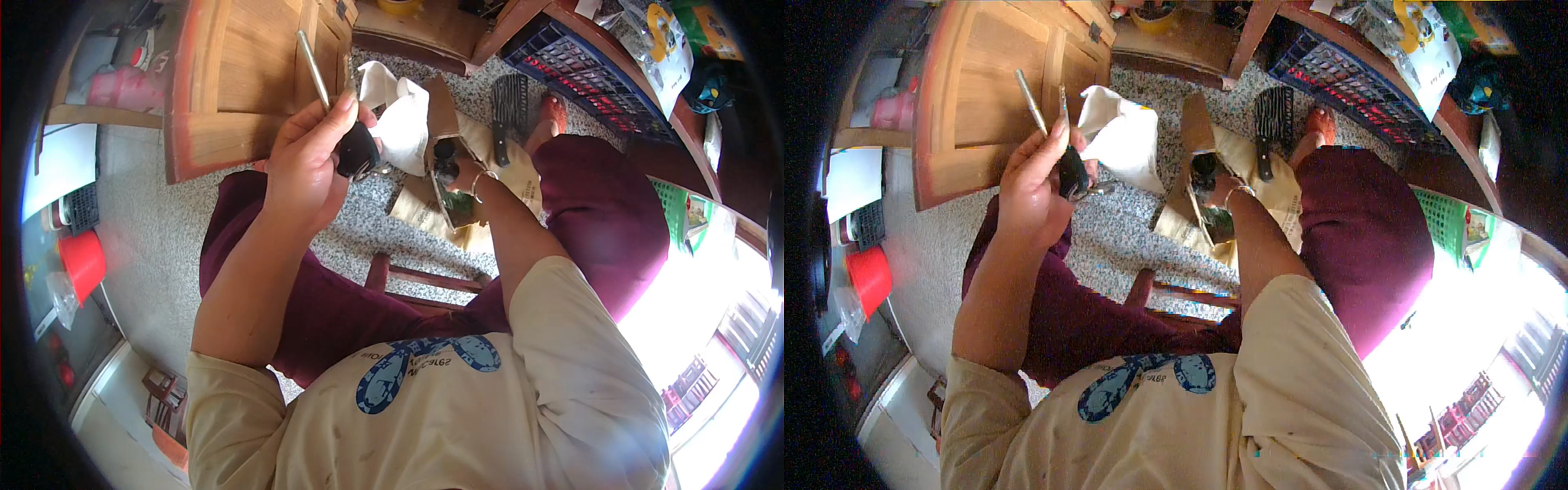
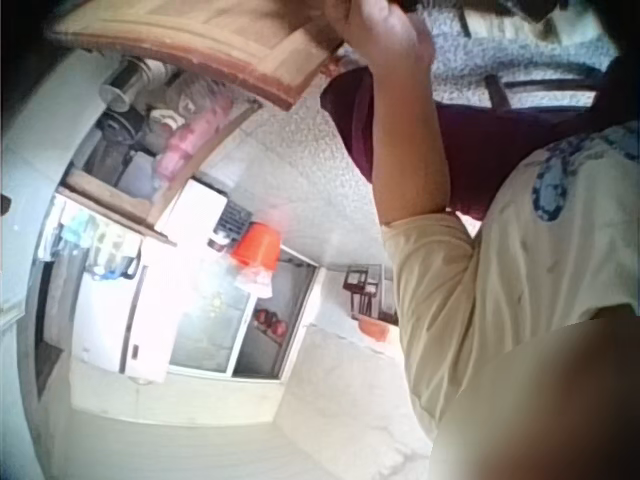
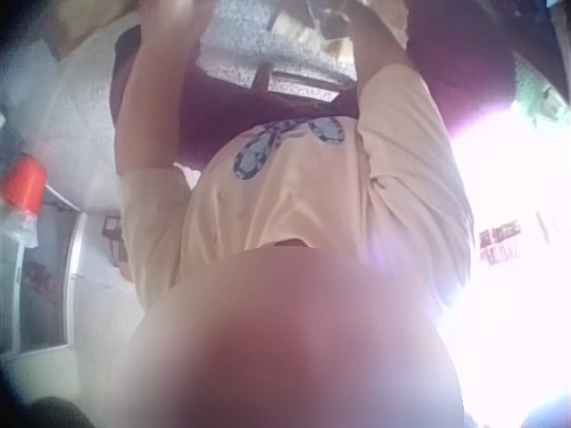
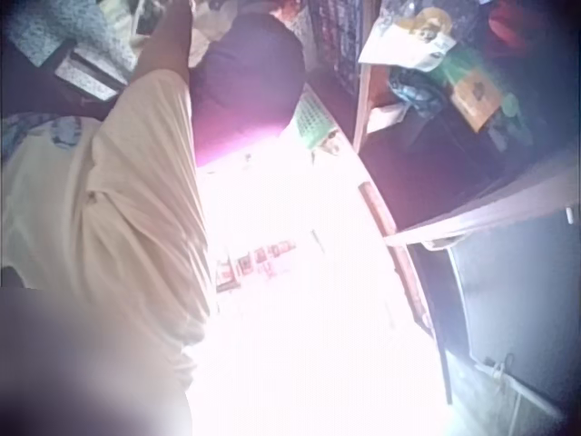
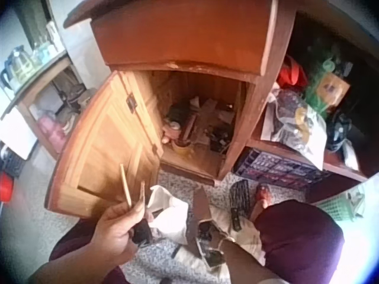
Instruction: The recorder is handling a spray can, a butane lighter, and various mechanical parts, apparently preparing or repairing a tool.
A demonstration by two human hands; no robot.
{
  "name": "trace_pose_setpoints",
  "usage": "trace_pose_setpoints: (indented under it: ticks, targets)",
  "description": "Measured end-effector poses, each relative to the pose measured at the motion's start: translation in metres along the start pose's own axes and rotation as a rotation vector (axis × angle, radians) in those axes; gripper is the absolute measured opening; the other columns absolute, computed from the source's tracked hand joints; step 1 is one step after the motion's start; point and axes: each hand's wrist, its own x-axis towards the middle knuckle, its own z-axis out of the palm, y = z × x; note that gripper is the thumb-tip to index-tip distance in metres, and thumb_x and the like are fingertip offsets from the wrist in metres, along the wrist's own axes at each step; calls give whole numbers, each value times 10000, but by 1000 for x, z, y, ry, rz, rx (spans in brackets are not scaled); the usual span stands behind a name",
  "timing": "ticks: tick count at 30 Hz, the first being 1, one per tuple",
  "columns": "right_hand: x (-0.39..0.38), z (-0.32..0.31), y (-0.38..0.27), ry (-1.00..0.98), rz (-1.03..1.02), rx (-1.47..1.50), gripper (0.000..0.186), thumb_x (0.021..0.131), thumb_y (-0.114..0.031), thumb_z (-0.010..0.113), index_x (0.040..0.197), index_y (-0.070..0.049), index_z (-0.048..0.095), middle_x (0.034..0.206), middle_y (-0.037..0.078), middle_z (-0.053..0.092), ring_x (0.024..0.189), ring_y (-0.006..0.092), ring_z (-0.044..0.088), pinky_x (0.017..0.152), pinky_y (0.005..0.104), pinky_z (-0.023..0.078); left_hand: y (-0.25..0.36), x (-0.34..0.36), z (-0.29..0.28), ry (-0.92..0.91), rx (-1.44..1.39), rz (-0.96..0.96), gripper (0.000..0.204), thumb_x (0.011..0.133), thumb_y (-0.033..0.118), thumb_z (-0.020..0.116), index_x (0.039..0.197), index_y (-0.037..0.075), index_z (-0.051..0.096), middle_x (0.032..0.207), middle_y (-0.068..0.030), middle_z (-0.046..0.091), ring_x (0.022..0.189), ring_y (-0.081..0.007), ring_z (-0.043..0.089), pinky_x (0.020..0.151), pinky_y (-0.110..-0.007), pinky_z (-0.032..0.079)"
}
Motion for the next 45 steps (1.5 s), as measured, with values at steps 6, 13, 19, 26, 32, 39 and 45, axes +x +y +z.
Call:
trace_pose_setpoints:
  ticks: [6,13,19,26,32,39,45]
  targets:
    - [-28,10,-34,18,70,-113,501,639,-238,637,1062,-12,491,1040,188,535,987,308,514,858,366,406,1,-3,-3,27,29,-28,177,850,177,486,812,18,555,734,-49,554,609,-108,529,579,-228,421]
    - [-46,-41,-32,-22,8,-159,392,603,-161,627,947,5,540,857,233,576,823,312,585,648,372,509,1,-2,-5,-13,30,46,162,834,166,508,806,16,562,736,-41,568,624,-91,529,586,-224,425]
    - [-94,-158,-36,298,-215,-295,436,577,-149,666,972,-9,545,843,191,583,722,289,596,596,349,509,2,-7,-4,0,68,80,168,822,177,526,765,24,566,691,-19,547,606,-79,503,568,-219,411]
    - [-216,-247,-99,669,-574,-157,408,693,-106,612,1081,-39,508,898,141,584,799,231,574,734,304,453,-4,-7,-13,-33,280,163,166,815,180,536,758,27,566,684,-22,545,606,-88,507,547,-226,412]
    - [-216,-227,-101,476,-803,1151,316,707,-117,634,978,12,534,833,48,579,766,123,553,700,243,439,-12,3,-3,39,124,-17,141,809,161,546,789,24,576,742,-28,569,636,-94,534,597,-236,434]
    - [-199,-219,-131,-37,-765,1760,260,737,-120,621,939,8,521,834,52,572,762,138,559,691,325,481,-32,4,-5,5,117,108,101,796,65,526,855,11,587,785,-50,595,692,-116,564,616,-244,453]
    - [-186,-212,-117,81,-655,1596,218,758,-88,602,928,13,511,816,41,568,736,125,546,672,268,465,-26,5,7,44,100,-56,168,822,171,529,742,30,571,681,-9,544,600,-70,491,553,-208,391]
